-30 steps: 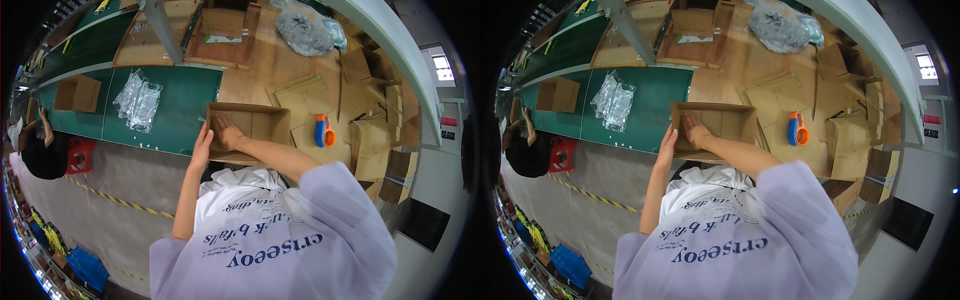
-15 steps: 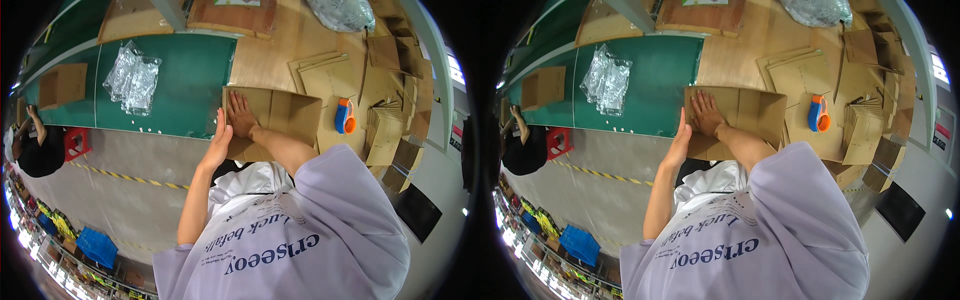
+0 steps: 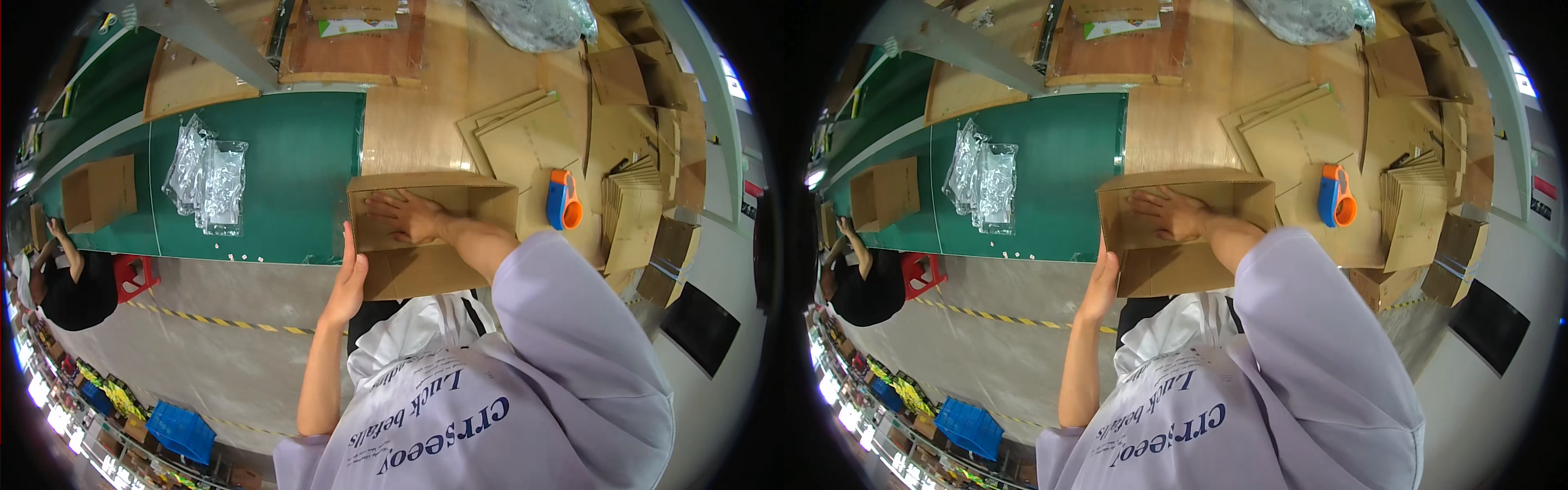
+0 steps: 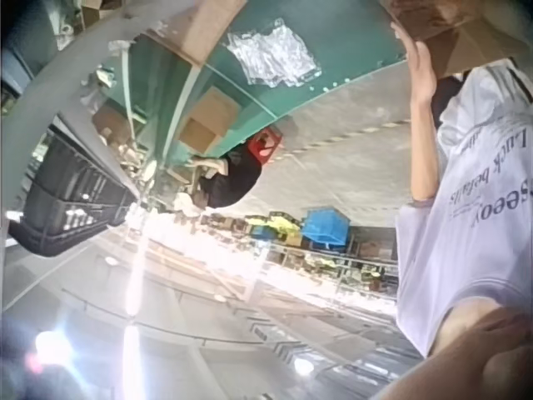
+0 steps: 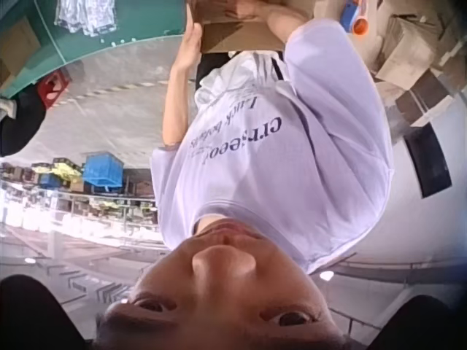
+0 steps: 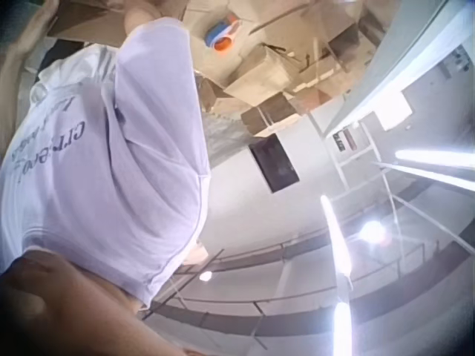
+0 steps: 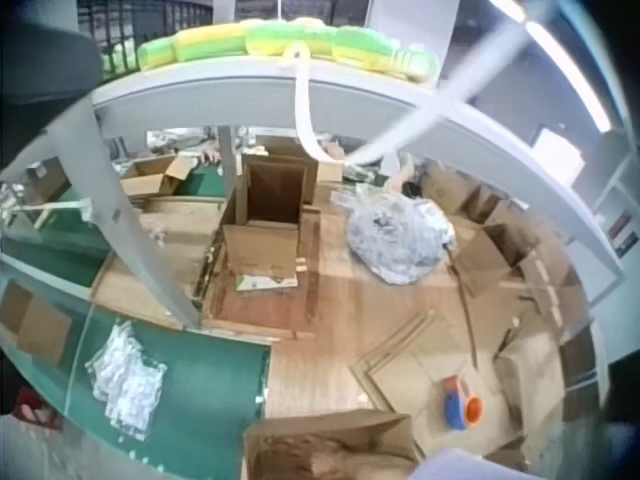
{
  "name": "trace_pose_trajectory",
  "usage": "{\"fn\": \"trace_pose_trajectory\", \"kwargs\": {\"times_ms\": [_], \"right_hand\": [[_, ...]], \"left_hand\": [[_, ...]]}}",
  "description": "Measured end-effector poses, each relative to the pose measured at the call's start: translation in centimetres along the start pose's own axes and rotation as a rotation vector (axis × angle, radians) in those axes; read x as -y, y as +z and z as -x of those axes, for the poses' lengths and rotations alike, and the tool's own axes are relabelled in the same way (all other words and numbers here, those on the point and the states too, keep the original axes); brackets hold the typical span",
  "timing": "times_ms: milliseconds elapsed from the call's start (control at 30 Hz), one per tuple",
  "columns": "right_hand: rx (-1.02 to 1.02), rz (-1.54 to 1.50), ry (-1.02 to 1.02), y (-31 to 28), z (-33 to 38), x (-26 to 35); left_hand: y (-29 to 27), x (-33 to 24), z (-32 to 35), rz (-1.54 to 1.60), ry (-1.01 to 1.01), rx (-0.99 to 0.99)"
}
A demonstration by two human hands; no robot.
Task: The person assembles and seals cardboard boxes using a tape dispenser.
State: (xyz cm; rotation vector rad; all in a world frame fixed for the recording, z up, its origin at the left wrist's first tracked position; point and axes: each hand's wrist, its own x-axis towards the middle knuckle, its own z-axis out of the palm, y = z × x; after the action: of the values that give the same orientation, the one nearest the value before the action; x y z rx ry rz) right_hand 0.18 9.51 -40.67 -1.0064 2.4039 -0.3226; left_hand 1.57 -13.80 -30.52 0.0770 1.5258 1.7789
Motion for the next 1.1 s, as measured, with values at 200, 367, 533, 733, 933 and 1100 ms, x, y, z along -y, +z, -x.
{"fn": "trace_pose_trajectory", "kwargs": {"times_ms": [200,367,533,733,933,1100], "right_hand": [[-0.152,0.027,-0.039,0.8,-0.6,-0.8],[-0.114,0.073,-0.028,-0.3,0.8,-0.7],[-0.139,0.165,-0.078,0.8,3.1,-2.9],[0.055,-0.041,-0.076,1.2,3.4,-3.8],[-0.010,0.069,-0.089,1.1,3.1,-3.7],[0.037,0.139,0.054,0.1,4.2,-1.6]], "left_hand": [[-0.7,1.2,-0.2,0.030,0.008,-0.010],[-0.1,1.0,-0.8,0.077,0.006,-0.006],[-0.4,1.1,-0.8,0.112,-0.045,-0.008],[1.1,1.1,-1.1,0.164,-0.150,-0.036],[0.0,1.1,-1.1,0.226,-0.101,-0.041],[-1.4,0.5,-1.8,0.287,-0.072,0.055]]}}
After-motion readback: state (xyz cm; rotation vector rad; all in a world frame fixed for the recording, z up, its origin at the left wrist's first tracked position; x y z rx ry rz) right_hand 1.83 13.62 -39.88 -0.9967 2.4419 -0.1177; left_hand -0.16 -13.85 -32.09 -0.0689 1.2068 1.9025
